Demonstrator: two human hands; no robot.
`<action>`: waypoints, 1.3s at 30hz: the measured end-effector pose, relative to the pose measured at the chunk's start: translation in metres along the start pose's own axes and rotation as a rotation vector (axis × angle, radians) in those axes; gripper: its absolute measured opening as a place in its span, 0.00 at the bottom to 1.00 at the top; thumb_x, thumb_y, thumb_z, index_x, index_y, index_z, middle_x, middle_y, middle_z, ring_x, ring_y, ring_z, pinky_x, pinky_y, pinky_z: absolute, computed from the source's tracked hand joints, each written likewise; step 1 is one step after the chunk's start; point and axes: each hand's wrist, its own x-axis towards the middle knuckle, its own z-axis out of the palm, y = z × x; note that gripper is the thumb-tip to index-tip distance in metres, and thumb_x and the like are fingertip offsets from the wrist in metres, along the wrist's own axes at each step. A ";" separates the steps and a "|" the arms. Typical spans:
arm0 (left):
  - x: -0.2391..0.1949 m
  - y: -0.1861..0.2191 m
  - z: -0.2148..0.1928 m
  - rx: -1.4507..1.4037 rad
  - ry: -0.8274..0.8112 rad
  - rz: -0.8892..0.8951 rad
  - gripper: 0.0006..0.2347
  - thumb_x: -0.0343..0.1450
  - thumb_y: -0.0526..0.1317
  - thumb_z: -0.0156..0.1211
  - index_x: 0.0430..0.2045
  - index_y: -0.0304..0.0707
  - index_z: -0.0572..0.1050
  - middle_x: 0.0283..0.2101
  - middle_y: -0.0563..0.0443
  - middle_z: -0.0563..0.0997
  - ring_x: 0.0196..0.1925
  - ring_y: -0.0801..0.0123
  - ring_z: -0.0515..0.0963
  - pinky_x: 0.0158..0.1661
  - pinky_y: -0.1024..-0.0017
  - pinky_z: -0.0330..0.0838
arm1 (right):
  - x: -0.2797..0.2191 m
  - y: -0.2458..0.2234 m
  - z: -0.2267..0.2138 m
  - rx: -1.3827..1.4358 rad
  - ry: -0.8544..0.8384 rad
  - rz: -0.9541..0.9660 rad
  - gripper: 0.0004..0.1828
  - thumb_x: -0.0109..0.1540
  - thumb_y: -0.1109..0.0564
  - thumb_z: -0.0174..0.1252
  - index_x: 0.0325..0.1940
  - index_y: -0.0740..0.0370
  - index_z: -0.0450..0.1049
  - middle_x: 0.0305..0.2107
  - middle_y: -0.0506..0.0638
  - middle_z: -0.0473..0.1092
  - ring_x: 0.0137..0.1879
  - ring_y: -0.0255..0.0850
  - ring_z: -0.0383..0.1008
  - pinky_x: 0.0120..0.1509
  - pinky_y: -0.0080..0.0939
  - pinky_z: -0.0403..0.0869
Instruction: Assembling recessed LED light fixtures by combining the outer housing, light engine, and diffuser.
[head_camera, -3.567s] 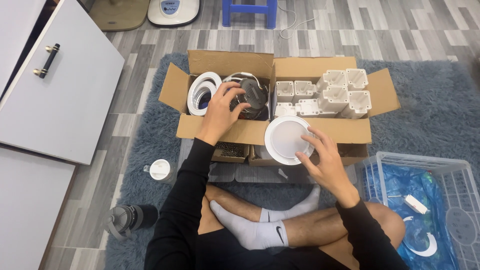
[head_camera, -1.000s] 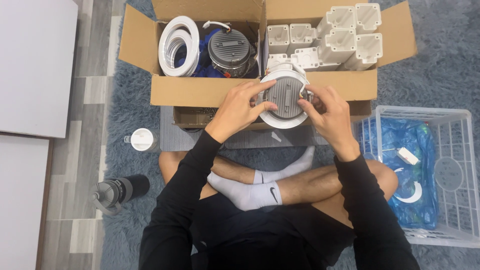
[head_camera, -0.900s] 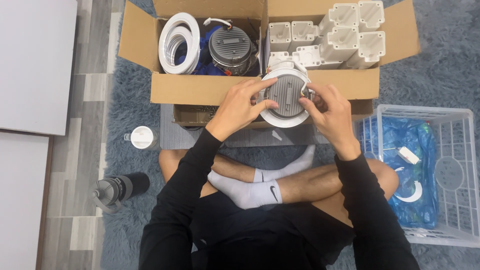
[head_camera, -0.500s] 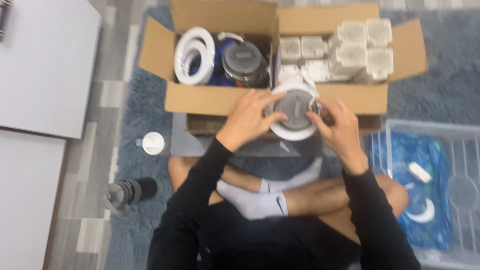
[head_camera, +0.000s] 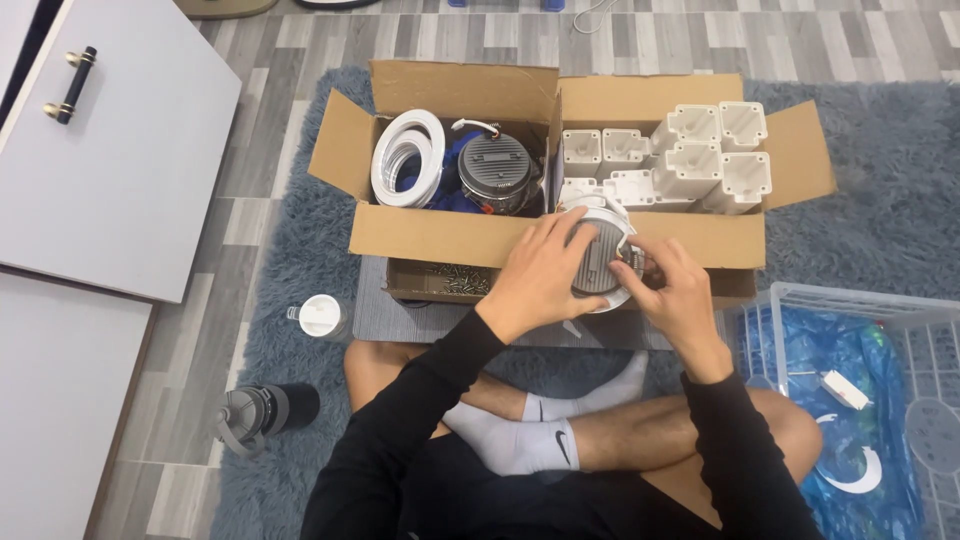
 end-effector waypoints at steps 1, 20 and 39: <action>0.000 -0.001 0.002 0.001 0.001 0.000 0.38 0.62 0.56 0.79 0.63 0.32 0.71 0.68 0.25 0.70 0.71 0.36 0.71 0.61 0.49 0.71 | 0.000 -0.001 0.000 0.001 0.000 -0.001 0.20 0.65 0.47 0.78 0.59 0.51 0.85 0.30 0.52 0.72 0.34 0.51 0.77 0.42 0.48 0.76; -0.005 -0.002 0.021 0.101 0.090 0.051 0.34 0.62 0.56 0.76 0.57 0.33 0.71 0.70 0.24 0.70 0.74 0.36 0.71 0.63 0.49 0.73 | -0.001 0.006 0.002 0.018 -0.004 0.024 0.20 0.65 0.46 0.77 0.58 0.51 0.84 0.35 0.51 0.72 0.33 0.46 0.77 0.42 0.46 0.75; 0.004 -0.003 0.035 0.117 -0.001 0.001 0.45 0.64 0.57 0.76 0.70 0.31 0.56 0.66 0.29 0.68 0.70 0.38 0.67 0.60 0.49 0.66 | 0.010 -0.020 -0.017 0.043 -0.118 0.087 0.21 0.67 0.46 0.73 0.59 0.56 0.80 0.35 0.58 0.73 0.32 0.55 0.78 0.39 0.53 0.75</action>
